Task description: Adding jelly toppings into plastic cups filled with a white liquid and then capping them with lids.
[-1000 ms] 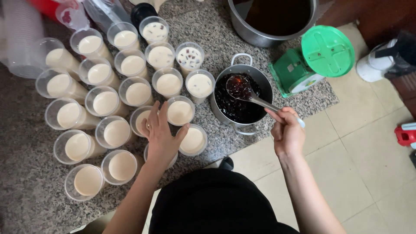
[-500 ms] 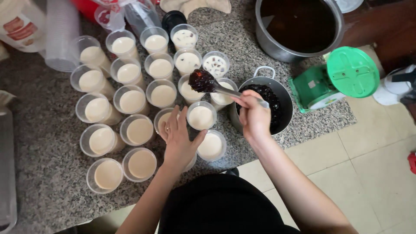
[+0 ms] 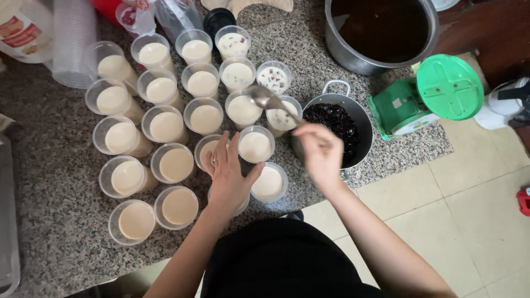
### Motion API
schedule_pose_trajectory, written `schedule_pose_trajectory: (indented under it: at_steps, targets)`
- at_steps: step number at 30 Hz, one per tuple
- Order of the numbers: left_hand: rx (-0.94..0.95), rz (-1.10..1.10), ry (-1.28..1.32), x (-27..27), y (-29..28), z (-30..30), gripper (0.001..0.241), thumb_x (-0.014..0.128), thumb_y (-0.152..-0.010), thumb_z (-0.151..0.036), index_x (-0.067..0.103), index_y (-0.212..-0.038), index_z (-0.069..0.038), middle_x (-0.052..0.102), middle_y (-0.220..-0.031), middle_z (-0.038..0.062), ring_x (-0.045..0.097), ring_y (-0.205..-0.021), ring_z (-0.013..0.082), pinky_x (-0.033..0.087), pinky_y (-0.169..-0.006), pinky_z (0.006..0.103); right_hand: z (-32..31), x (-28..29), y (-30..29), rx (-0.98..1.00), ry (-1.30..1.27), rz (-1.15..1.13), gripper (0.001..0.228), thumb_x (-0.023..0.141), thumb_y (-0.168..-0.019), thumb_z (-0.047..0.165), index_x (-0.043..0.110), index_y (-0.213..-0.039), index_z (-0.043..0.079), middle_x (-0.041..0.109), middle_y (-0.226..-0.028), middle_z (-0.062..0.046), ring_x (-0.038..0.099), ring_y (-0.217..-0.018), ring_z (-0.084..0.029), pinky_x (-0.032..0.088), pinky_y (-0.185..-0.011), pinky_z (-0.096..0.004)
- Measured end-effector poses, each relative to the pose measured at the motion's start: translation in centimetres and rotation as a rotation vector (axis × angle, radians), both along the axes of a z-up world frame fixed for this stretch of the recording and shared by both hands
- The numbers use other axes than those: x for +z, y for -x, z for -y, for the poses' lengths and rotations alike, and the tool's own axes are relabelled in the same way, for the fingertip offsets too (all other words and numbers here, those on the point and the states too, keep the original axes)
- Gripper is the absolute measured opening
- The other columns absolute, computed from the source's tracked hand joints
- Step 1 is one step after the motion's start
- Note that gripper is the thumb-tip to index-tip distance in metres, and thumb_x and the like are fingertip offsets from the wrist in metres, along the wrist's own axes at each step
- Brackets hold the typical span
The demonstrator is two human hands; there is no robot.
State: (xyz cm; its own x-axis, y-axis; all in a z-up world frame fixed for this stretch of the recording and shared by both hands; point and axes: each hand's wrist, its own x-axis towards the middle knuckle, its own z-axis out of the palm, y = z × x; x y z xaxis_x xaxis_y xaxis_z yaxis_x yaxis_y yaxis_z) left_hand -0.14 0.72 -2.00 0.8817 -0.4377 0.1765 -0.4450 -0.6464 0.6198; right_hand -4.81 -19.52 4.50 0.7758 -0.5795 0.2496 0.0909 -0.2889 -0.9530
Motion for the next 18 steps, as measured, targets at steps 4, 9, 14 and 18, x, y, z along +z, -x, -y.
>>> schedule_pose_trajectory:
  at_steps: [4, 9, 14, 18]
  targets:
    - [0.007, 0.003, 0.008, 0.1, 0.2, 0.2, 0.090, 0.076, -0.092, -0.051, 0.037, -0.161, -0.008, 0.034, -0.162, 0.024, 0.046, -0.142, 0.0448, 0.020, -0.115, 0.0643, 3.2, 0.0, 3.3, -0.333, -0.264, 0.046, 0.015, 0.066, -0.091, 0.000, 0.076, -0.089, 0.011, 0.049, -0.051, 0.002, 0.036, -0.041, -0.003, 0.026, -0.038, -0.020]
    - [-0.009, -0.046, -0.001, 0.8, 0.2, 0.4, 0.090, 0.078, -0.092, -0.045, 0.035, -0.162, -0.008, 0.030, -0.164, 0.025, 0.042, -0.144, 0.0455, 0.015, -0.117, 0.0630, 7.7, -2.1, 7.5, -0.549, -0.263, -0.006, 0.018, 0.062, -0.093, -0.002, 0.073, -0.088, 0.011, 0.064, -0.068, -0.001, 0.035, -0.049, 0.001, 0.020, -0.044, -0.021]
    - [-0.032, -0.038, 0.010, 1.2, 0.1, 0.8, 0.087, 0.078, -0.094, -0.043, 0.036, -0.161, -0.008, 0.031, -0.163, 0.025, 0.042, -0.143, 0.0455, 0.015, -0.116, 0.0646, 9.8, -6.9, 9.6, -0.510, -0.039, -0.159, 0.025, 0.066, -0.093, -0.003, 0.080, -0.090, 0.017, 0.064, -0.073, 0.002, 0.044, -0.068, -0.006, 0.038, -0.070, -0.021]
    - [-0.034, -0.042, 0.017, 1.4, 0.1, 1.1, 0.086, 0.078, -0.092, -0.043, 0.037, -0.159, -0.008, 0.030, -0.163, 0.025, 0.044, -0.141, 0.0480, 0.013, -0.117, 0.0642, 10.6, -11.8, 9.5, -0.422, -0.404, -0.235, 0.018, 0.062, -0.090, 0.001, 0.075, -0.088, 0.013, 0.062, -0.061, -0.005, 0.032, -0.033, -0.004, 0.020, -0.033, -0.021]
